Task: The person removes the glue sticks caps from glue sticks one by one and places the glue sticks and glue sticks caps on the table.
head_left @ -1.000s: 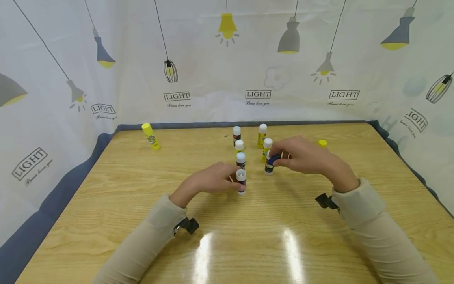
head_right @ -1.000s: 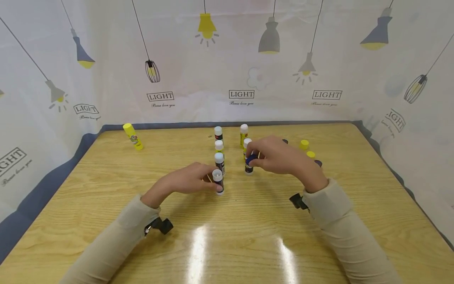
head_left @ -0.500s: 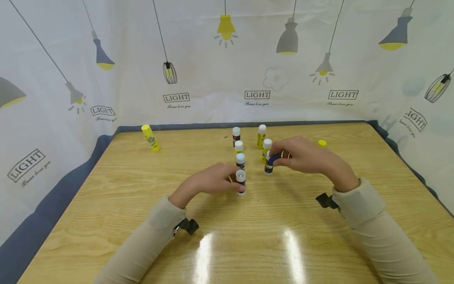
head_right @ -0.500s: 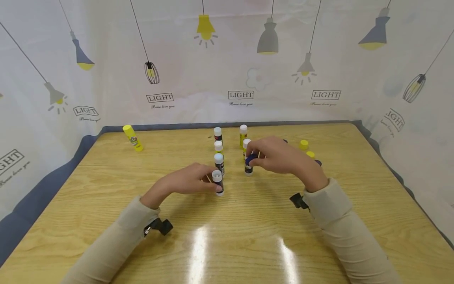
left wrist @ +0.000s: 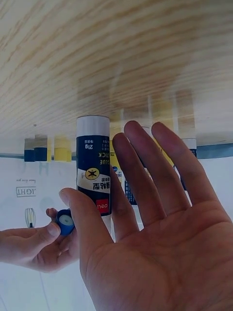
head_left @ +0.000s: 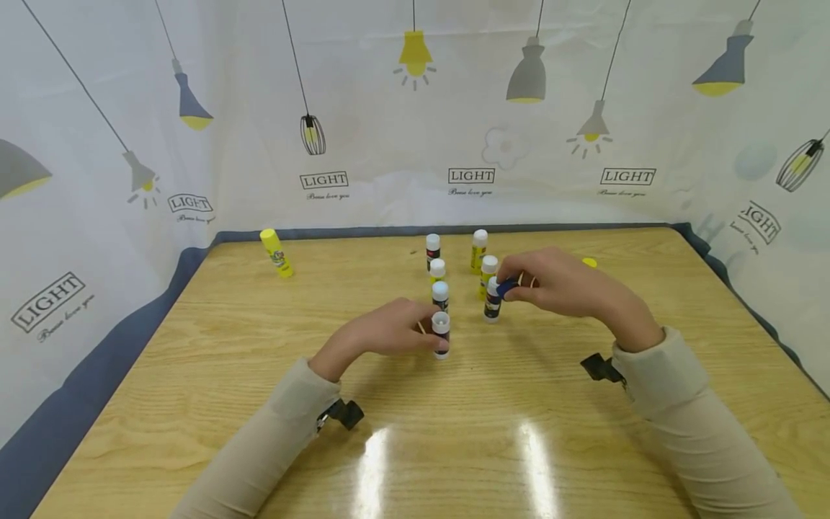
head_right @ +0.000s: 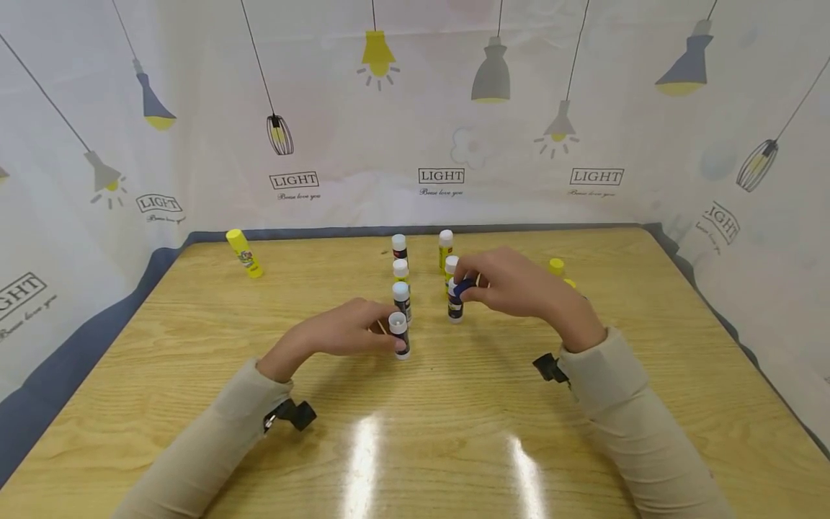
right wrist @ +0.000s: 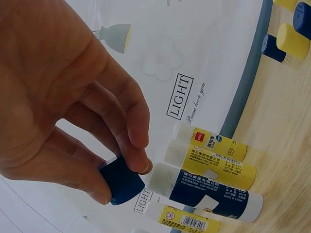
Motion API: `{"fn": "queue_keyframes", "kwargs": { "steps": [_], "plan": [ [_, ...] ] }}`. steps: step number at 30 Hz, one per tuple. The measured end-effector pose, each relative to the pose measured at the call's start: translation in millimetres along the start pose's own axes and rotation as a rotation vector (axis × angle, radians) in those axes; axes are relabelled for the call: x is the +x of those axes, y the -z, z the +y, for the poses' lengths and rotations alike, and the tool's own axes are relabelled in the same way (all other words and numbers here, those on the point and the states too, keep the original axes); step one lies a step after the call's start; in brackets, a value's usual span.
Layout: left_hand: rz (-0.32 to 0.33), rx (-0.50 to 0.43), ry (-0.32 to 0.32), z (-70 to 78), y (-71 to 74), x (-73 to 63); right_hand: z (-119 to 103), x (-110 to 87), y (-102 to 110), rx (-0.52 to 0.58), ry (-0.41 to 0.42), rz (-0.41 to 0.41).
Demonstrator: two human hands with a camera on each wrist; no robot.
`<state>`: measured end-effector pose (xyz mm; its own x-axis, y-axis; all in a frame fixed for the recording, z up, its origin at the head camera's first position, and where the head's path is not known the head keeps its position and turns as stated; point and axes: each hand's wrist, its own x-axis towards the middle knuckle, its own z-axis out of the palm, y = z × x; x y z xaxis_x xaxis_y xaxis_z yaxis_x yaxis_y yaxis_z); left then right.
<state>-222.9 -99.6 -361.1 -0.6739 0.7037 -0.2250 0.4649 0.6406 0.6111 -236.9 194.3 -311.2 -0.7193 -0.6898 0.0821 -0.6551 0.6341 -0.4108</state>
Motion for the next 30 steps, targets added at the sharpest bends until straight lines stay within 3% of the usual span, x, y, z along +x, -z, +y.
{"fn": "queue_keyframes", "kwargs": {
  "steps": [16, 30],
  "plan": [
    [-0.003, 0.012, -0.019, -1.6, -0.4, 1.0, 11, -5.4, 7, 0.006, -0.028, 0.005],
    [-0.003, -0.003, 0.020, 0.7, 2.6, 0.2, 24, -10.9, 15, -0.003, -0.081, -0.001]
  ]
}}
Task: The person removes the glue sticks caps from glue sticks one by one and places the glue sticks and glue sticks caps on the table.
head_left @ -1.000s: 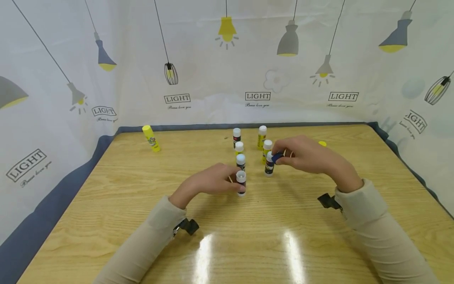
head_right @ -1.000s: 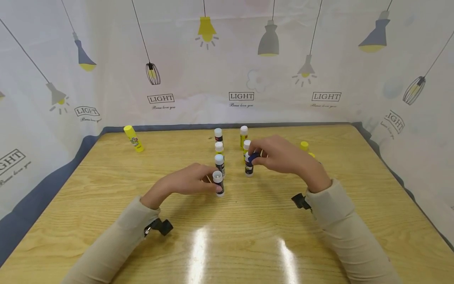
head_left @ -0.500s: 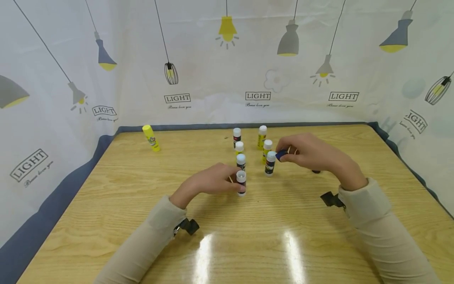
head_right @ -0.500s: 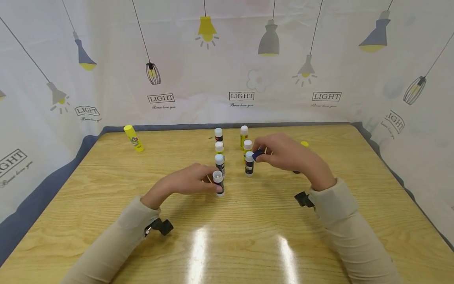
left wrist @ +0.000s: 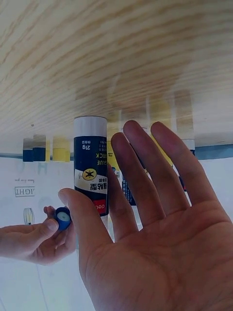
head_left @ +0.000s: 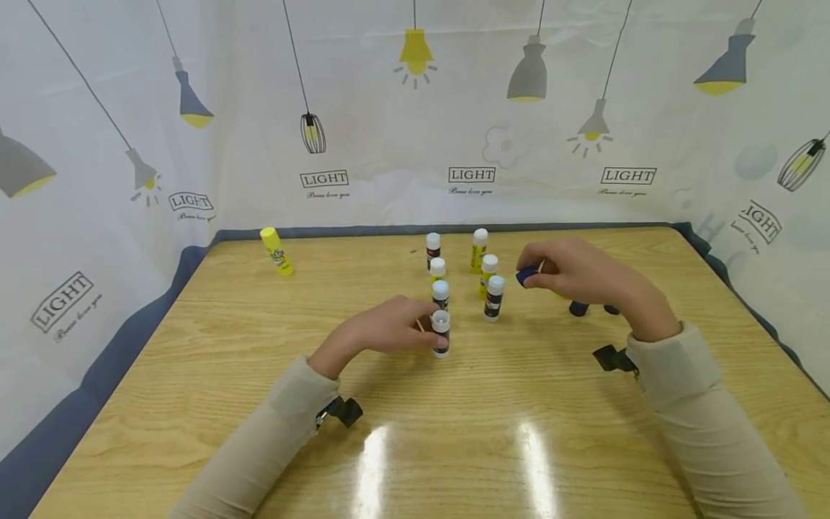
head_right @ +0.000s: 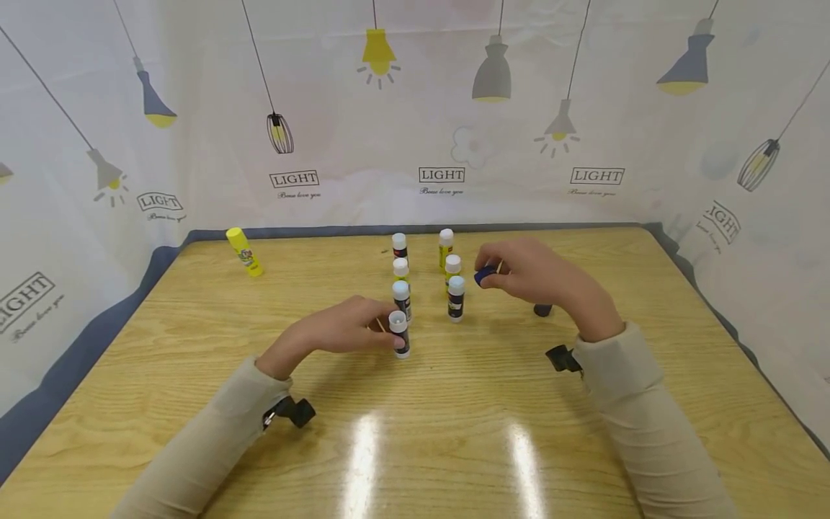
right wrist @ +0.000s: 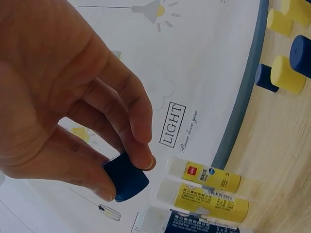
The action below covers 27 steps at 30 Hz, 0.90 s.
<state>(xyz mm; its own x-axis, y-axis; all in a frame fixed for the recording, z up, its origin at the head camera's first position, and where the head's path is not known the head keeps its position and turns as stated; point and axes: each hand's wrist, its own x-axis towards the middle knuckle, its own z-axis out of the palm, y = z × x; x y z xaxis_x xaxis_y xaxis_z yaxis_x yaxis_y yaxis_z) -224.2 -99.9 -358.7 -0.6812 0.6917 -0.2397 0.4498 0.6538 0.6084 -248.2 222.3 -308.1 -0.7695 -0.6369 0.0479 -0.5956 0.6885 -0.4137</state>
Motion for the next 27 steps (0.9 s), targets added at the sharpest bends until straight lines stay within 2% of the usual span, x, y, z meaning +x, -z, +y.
{"fn": "queue_keyframes", "kwargs": {
  "steps": [10, 18, 27],
  "plan": [
    [0.000, -0.005, -0.001, -1.6, 0.6, -0.2, 15, -4.8, 5, 0.022, -0.090, -0.015],
    [-0.005, -0.001, -0.010, -1.5, 0.8, -0.7, 24, -2.2, 1, 0.036, -0.085, -0.030],
    [-0.006, 0.006, 0.003, -0.2, 1.2, -1.4, 40, -12.0, 9, 0.031, -0.175, -0.038]
  ]
}}
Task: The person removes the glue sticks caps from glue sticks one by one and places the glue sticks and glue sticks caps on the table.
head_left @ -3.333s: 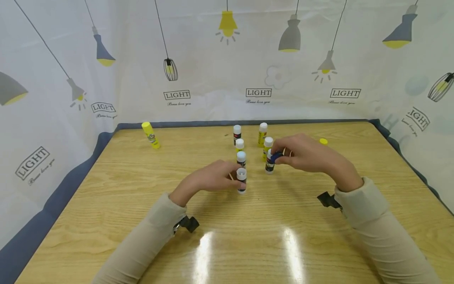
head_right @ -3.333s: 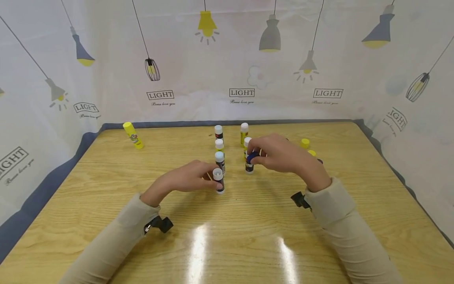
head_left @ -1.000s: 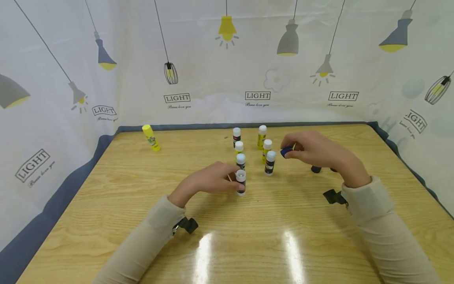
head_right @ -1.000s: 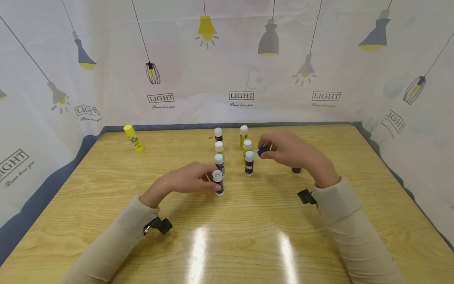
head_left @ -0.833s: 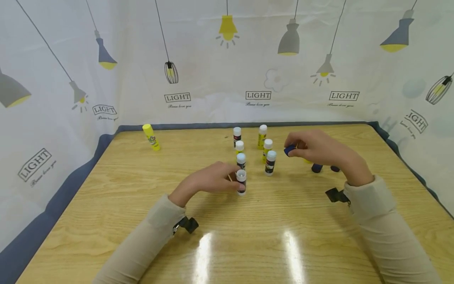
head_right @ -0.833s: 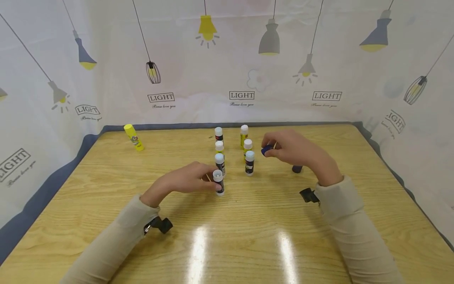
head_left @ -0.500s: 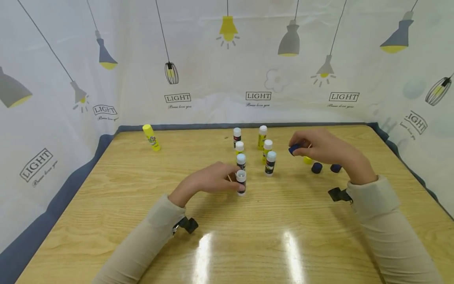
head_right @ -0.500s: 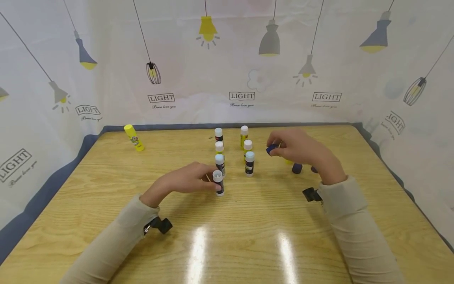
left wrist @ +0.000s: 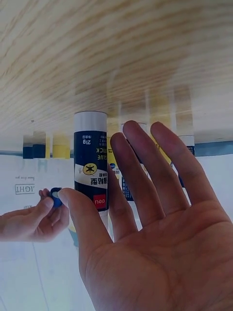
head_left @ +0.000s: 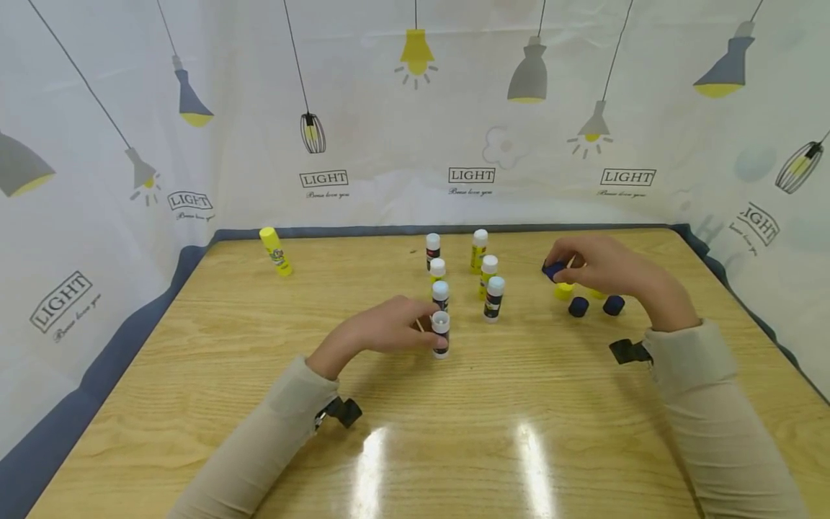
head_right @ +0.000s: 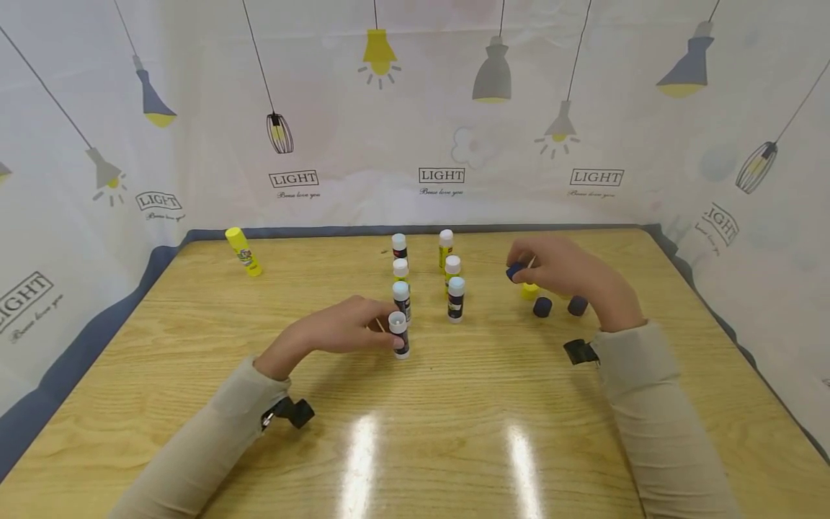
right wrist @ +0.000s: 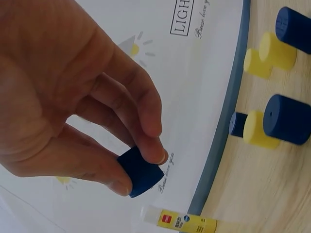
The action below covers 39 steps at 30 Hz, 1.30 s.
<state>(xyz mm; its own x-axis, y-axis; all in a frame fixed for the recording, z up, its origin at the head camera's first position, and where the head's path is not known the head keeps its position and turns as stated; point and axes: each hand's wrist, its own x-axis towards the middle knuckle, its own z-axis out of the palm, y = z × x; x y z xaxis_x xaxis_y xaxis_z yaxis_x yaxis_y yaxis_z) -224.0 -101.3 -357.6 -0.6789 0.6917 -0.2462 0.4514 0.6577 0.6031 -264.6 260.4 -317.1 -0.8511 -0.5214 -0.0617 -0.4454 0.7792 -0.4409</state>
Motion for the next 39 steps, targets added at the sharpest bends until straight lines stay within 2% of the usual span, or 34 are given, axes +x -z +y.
{"fn": "queue_keyframes", "kwargs": {
  "steps": [5, 10, 14, 19, 22, 26, 31, 35, 39],
  "plan": [
    [0.005, 0.007, 0.013, 1.8, 1.1, -0.4, 12, -4.2, 5, -0.001, -0.029, -0.016],
    [0.029, 0.010, 0.017, 0.2, 6.9, -4.9, 25, -8.8, 10, 0.004, -0.072, -0.065],
    [0.043, -0.012, 0.011, -2.6, 17.0, -13.2, 35, -13.0, 14, -0.007, -0.114, -0.107],
    [0.042, -0.022, 0.024, -3.2, 31.2, -25.0, 46, -20.8, 18, 0.030, -0.185, -0.181],
    [0.074, -0.024, 0.042, -5.0, 40.2, -31.6, 50, -24.3, 20, 0.063, -0.235, -0.233],
    [0.157, -0.025, 0.062, -12.6, 53.8, -41.8, 52, -24.4, 19, 0.098, -0.285, -0.291],
    [0.297, -0.022, 0.099, -24.6, 72.6, -58.1, 54, -20.3, 11, 0.149, -0.300, -0.362],
    [0.418, -0.012, 0.132, -32.6, 86.8, -71.7, 53, -15.7, 3, 0.186, -0.339, -0.426],
    [0.568, -0.030, 0.179, -41.1, 98.7, -84.0, 50, -11.4, -5, 0.180, -0.375, -0.465]
  ]
}}
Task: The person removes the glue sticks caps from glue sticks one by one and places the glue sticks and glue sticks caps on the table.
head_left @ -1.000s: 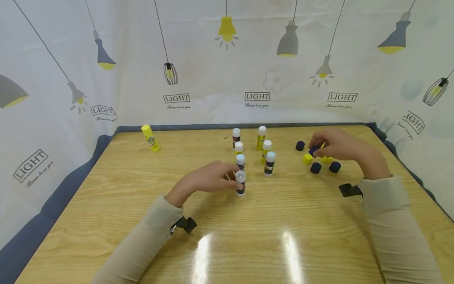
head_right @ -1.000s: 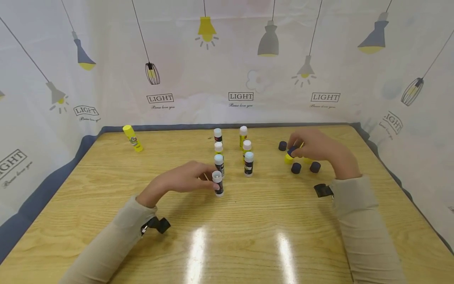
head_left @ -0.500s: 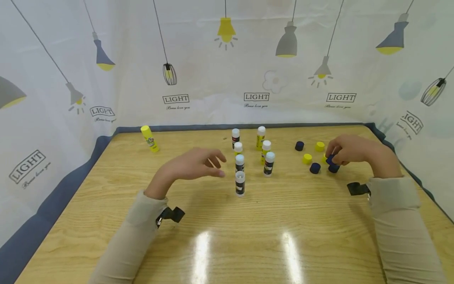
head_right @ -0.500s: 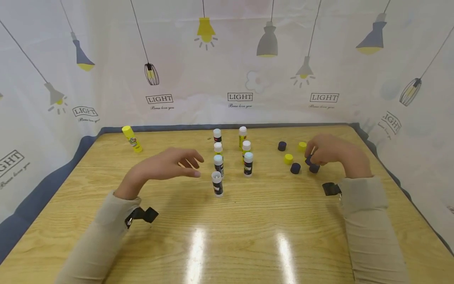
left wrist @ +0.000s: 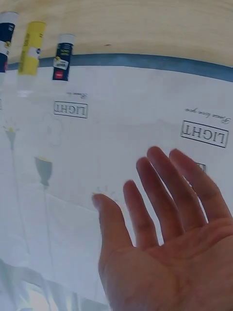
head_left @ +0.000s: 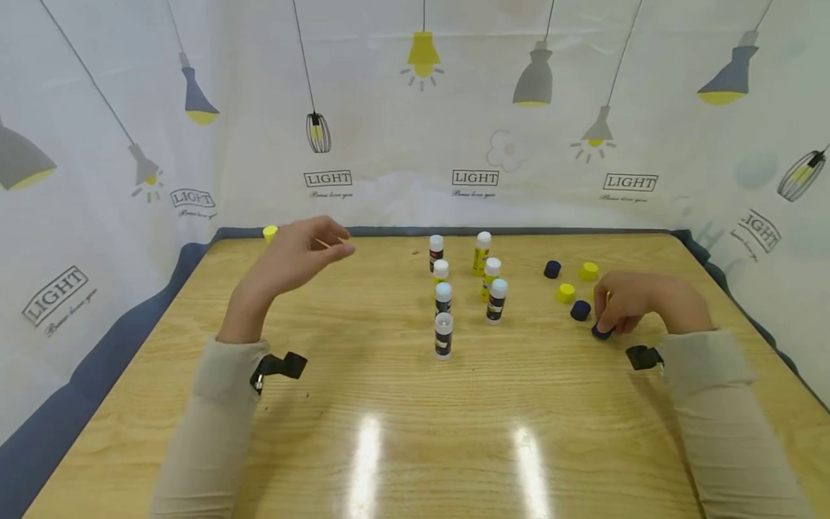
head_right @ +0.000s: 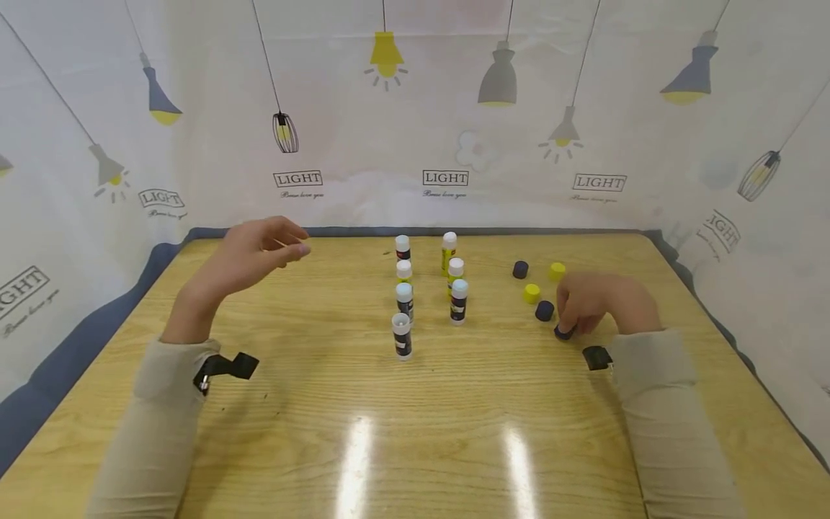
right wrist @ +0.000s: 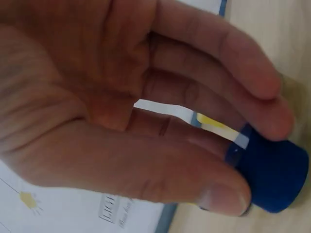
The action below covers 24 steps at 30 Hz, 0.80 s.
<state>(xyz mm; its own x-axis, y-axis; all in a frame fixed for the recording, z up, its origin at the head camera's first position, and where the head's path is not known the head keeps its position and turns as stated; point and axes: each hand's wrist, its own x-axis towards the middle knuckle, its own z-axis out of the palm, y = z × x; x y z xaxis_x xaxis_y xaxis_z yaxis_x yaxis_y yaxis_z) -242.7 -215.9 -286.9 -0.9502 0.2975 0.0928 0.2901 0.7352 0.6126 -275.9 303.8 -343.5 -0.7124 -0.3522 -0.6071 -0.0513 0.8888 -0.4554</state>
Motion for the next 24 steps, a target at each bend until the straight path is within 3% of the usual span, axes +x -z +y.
{"fn": "queue_keyframes", "kwargs": {
  "steps": [4, 8, 11, 13, 18, 24],
  "plan": [
    [0.198, -0.044, 0.064, -8.6, 10.7, -1.9, -1, 4.7, -5, -0.022, -0.011, -0.009],
    [0.451, -0.136, 0.135, -16.6, 17.0, -3.2, -3, 5.8, -6, -0.031, -0.020, -0.010],
    [0.635, -0.182, 0.228, -22.6, 20.1, -2.9, -6, 6.1, -6, -0.029, -0.024, -0.011],
    [0.721, -0.204, 0.313, -27.0, 22.1, -2.5, -8, 6.2, -6, -0.028, -0.026, -0.013],
    [0.791, -0.267, 0.463, -41.4, 24.7, 0.1, -12, 3.6, -6, -0.035, -0.035, -0.007],
    [0.733, -0.331, 0.566, -58.2, 19.8, 5.5, -15, -6.6, -4, -0.053, -0.058, 0.033]
  ]
}}
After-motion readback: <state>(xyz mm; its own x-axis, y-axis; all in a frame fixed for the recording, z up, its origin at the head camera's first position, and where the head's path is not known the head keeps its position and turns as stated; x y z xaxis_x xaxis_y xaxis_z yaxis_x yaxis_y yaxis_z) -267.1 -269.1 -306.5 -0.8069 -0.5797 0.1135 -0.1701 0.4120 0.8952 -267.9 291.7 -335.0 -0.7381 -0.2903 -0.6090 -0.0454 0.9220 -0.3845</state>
